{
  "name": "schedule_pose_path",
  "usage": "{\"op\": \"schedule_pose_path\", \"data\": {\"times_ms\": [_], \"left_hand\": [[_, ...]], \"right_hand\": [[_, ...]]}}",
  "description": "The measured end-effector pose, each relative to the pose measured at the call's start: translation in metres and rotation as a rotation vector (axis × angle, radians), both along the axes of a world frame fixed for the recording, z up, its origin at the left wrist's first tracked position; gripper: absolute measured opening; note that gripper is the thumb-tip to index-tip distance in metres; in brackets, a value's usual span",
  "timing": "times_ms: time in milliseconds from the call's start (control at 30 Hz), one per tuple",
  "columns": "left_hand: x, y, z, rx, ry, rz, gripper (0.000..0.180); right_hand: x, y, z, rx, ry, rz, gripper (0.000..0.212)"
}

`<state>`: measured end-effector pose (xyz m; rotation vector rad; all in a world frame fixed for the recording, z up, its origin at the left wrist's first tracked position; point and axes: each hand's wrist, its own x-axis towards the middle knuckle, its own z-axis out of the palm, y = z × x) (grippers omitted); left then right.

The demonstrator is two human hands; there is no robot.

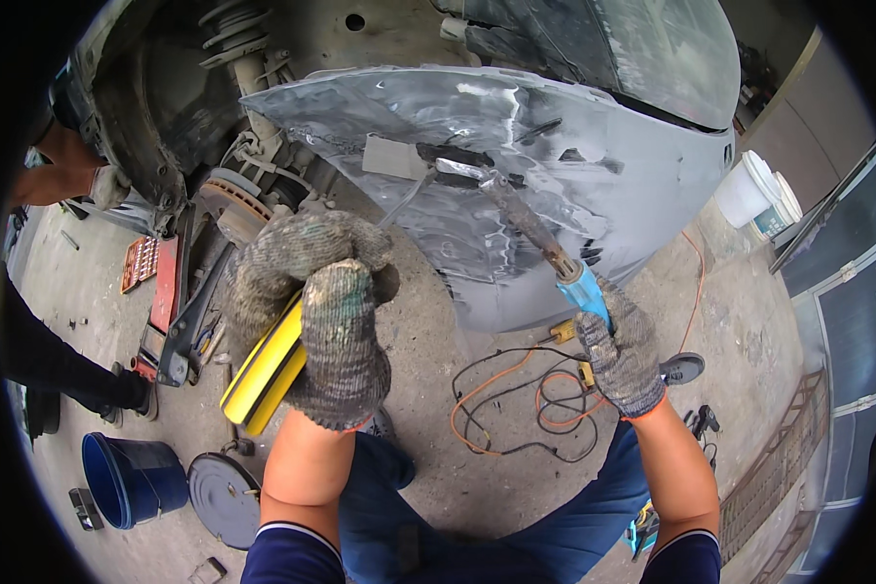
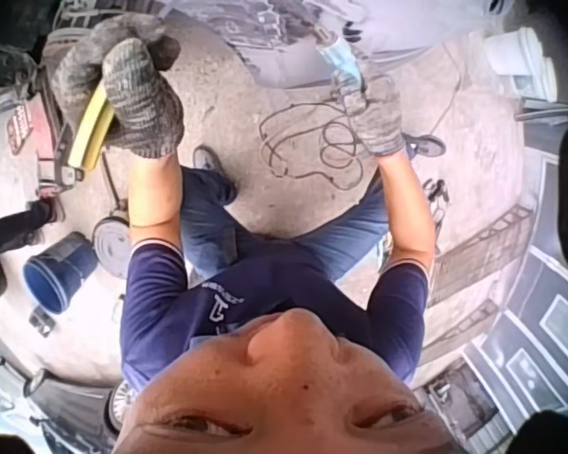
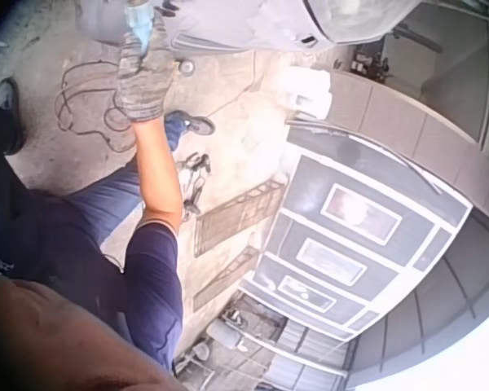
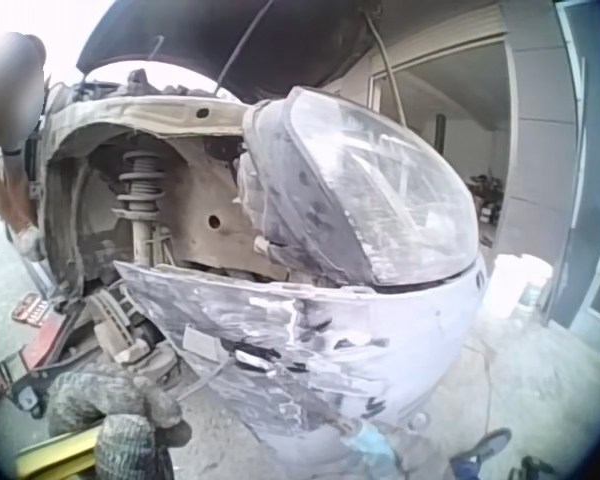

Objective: The person uses a welding tool and a yellow metal bar to repair a dented section of a car's front fender. They repeatedly apply the welding tool to the metal surface while holding the bar against the panel, working on the area near the wheel well.

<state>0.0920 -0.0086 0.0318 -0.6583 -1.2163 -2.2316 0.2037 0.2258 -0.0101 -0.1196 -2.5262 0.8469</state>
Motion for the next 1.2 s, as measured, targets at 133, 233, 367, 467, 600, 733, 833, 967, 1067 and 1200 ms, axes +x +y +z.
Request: {"op": "schedule_pose_path", "data": {"times_ms": [133, 233, 367, 467, 600, 733, 833, 967, 1067, 1200], "left_hand": [[0.0, 0.002, 0.0, -0.005, 0.028, 0.013, 0.027], [0.003, -0.002, 0.002, -0.025, 0.029, 0.018, 0.026], [0.002, -0.003, 0.002, 0.001, 0.025, 0.02, 0.025], [0.001, -0.001, 0.001, 0.039, -0.001, 0.05, 0.024], [0.0, -0.003, 0.003, 0.003, 0.05, 0.016, 0.024], [-0.002, -0.005, 0.002, -0.032, 0.047, 0.029, 0.027], [-0.001, -0.006, 0.003, -0.025, 0.005, 0.053, 0.027], [-0.002, -0.02, 0.006, 0.059, -0.057, -0.082, 0.026], [-0.005, -0.041, 0.005, 0.131, -0.008, -0.185, 0.025], [-0.017, -0.063, -0.009, 0.0, -0.13, -0.079, 0.025]], "right_hand": [[-0.002, 0.004, 0.001, 0.018, -0.034, -0.015, 0.04], [-0.003, 0.004, 0.002, 0.029, -0.015, -0.013, 0.04], [-0.003, 0.004, 0.004, 0.036, -0.016, -0.015, 0.04], [-0.002, 0.003, 0.004, 0.06, -0.005, -0.023, 0.039], [-0.001, 0.0, 0.002, 0.103, 0.051, -0.017, 0.039], [0.001, -0.003, 0.004, 0.035, 0.018, -0.007, 0.038], [0.004, -0.006, 0.002, -0.002, 0.007, -0.01, 0.037], [0.012, -0.003, -0.008, -0.03, -0.035, -0.001, 0.033], [0.027, -0.001, -0.018, -0.086, -0.055, 0.0, 0.029], [0.045, -0.016, -0.021, -0.454, -0.119, 0.078, 0.032]]}}
